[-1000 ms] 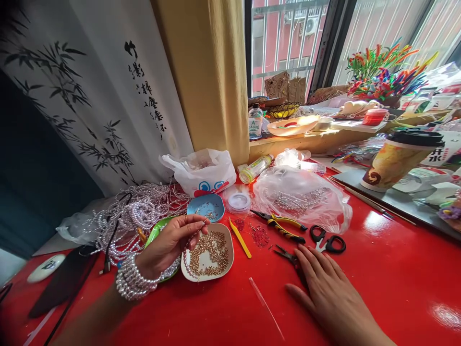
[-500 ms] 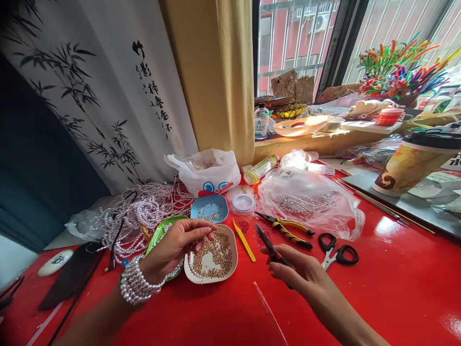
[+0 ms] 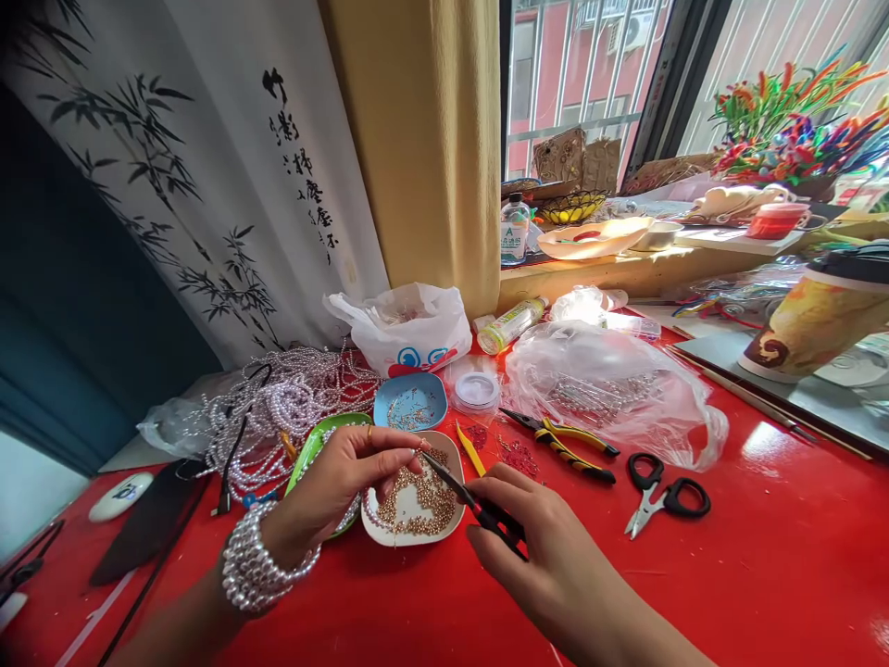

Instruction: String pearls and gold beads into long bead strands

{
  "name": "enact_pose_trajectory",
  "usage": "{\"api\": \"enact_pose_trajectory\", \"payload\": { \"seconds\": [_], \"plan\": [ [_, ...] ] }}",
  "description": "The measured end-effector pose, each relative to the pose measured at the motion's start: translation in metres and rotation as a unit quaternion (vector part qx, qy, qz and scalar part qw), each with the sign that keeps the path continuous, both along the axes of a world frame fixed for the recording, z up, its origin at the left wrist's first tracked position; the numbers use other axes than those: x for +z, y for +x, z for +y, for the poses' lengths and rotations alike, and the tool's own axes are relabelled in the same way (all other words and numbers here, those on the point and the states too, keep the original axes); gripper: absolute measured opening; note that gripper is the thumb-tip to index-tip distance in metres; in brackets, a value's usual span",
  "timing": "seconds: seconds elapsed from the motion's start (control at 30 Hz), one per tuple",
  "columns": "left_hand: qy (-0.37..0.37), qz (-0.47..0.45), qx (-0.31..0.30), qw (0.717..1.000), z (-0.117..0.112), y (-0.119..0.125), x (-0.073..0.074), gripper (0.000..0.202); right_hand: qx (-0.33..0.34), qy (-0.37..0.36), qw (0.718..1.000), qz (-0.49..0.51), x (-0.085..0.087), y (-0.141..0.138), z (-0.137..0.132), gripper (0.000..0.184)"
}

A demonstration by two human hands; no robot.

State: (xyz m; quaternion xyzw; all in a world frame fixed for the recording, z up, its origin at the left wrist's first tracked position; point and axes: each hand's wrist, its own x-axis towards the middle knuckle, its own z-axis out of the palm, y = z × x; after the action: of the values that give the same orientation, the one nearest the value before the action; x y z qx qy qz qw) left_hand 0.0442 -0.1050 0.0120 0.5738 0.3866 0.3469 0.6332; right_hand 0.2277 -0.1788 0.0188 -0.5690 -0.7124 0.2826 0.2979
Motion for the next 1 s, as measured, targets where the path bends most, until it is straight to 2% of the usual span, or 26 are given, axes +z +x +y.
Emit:
{"api": "enact_pose_trajectory", "payload": {
  "seconds": [0.27, 0.57, 0.83, 1.0],
  "plan": [
    [0.021, 0.028, -0.005, 0.999, -0.0006, -0.0007, 0.0002, 0.023, 0.004, -0.007, 0.999, 0.036, -0.0005, 0.0002, -0.0015, 0.027],
    [0.016, 0.038, -0.013, 0.999, -0.0008, -0.0021, 0.0001, 0.026, 0.01, 0.032, 0.999, -0.031, -0.0068, -0.0023, -0.0011, 0.021],
    [0.004, 0.033, -0.013, 0.999, -0.0027, -0.001, 0.002, 0.024, 0.004, 0.045, 0.999, -0.024, -0.0088, -0.0052, -0.0009, 0.02],
    [0.008, 0.021, -0.005, 1.0, -0.0033, -0.0003, 0.0015, 0.021, 0.005, 0.028, 0.999, -0.023, -0.006, -0.0065, -0.0029, 0.02]
  ]
}}
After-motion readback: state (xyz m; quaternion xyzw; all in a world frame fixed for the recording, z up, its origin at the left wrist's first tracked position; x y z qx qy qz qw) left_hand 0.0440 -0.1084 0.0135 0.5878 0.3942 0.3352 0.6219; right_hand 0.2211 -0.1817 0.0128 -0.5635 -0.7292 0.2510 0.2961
